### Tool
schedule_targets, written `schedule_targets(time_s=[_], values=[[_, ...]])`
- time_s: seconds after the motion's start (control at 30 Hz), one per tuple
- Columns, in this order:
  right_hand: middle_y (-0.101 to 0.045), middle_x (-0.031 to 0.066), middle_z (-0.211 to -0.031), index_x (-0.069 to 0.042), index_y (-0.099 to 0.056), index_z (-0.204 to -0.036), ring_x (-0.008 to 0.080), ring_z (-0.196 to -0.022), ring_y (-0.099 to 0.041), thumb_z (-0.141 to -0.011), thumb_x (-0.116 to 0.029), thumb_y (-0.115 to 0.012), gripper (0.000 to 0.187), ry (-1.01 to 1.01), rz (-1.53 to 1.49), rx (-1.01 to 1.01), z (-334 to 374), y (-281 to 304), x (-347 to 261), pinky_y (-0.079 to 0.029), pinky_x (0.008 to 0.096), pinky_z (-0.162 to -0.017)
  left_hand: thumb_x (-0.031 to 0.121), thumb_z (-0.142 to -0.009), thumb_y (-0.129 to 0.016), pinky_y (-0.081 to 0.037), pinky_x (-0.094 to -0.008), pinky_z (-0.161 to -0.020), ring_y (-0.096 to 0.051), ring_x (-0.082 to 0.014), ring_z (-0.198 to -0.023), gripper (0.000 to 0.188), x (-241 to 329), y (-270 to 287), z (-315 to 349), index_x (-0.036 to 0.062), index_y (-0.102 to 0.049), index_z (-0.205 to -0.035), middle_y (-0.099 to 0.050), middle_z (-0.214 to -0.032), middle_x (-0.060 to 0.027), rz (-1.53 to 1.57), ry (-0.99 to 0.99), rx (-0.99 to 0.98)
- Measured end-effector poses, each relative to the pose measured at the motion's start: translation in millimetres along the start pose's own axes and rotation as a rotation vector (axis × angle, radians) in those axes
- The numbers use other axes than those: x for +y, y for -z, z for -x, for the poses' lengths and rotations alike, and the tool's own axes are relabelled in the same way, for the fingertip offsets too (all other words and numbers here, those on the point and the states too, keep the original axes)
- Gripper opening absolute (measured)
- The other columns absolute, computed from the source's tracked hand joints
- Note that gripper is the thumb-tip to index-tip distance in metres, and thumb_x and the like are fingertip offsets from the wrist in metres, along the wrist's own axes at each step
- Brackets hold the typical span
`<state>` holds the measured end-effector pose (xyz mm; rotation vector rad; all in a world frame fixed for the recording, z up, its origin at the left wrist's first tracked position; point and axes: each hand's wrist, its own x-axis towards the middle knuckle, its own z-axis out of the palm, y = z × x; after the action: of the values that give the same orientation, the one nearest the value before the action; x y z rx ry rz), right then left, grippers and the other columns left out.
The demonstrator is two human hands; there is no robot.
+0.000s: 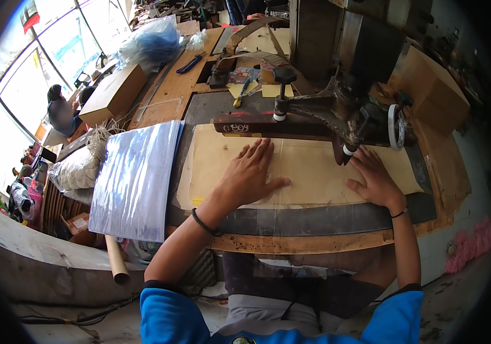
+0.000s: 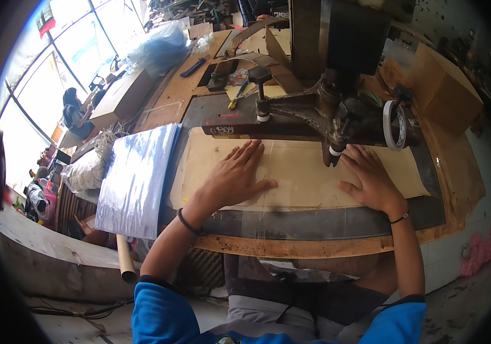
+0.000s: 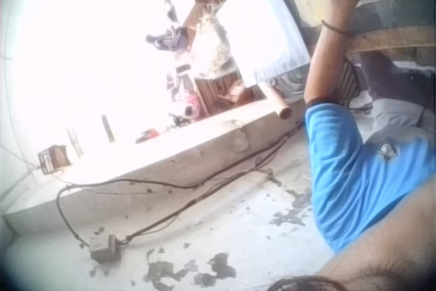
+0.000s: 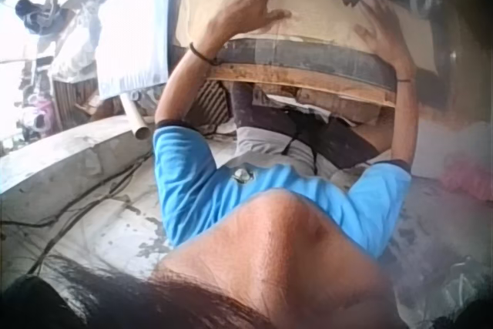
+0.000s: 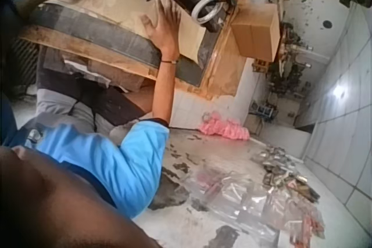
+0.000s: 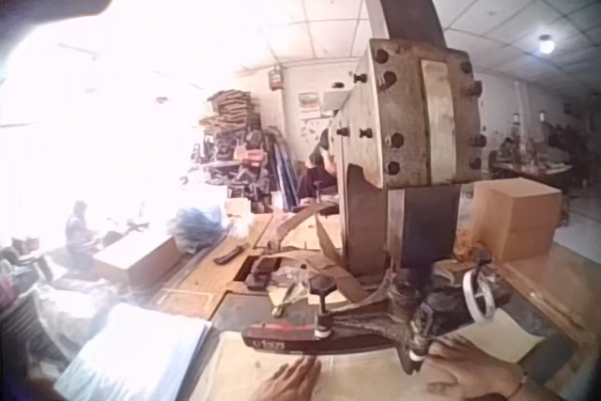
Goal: The person positions plastic sheets and small white components onto the bed of a welding machine, lowers the machine head to bond the materials, and adjusts the sheet to repeat the process on different sections.
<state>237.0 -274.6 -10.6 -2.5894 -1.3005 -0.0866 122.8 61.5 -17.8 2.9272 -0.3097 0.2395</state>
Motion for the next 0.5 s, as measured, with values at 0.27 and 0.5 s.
schedule_targets(time_s=[0.27,0.5], values=[[-0.035,0.0205,-0.157,-0.008,-0.049,-0.144,0.0377,-0.148,-0.028,-0.093,-0.044,-0.064,0.063,0.020,-0.048,0.003,3.1,1.6,0.3,-0.021,0.0489,-0.121,0.047,-0.100,-0.048,-0.023,-0.0427,-0.122,-0.027,-0.0368,-0.148,0.071,2.3,4.4,4.2,-0.0042,-0.036,-0.149,-0.030,-0.157,-0.0263,0.014,0.017,-0.030],[-0.038,0.0196,-0.155,-0.009,-0.046,-0.146,0.0365,-0.145,-0.033,-0.093,-0.045,-0.063,0.066,0.017,-0.029,0.034,6.2,4.5,0.8,-0.024,0.0468,-0.120,0.047,-0.099,-0.051,-0.024,-0.0421,-0.121,-0.029,-0.0382,-0.147,0.070,6.7,10.4,0.9,0.0002,-0.039,-0.149,-0.031,-0.157,-0.0264,0.007,0.013,-0.059]])
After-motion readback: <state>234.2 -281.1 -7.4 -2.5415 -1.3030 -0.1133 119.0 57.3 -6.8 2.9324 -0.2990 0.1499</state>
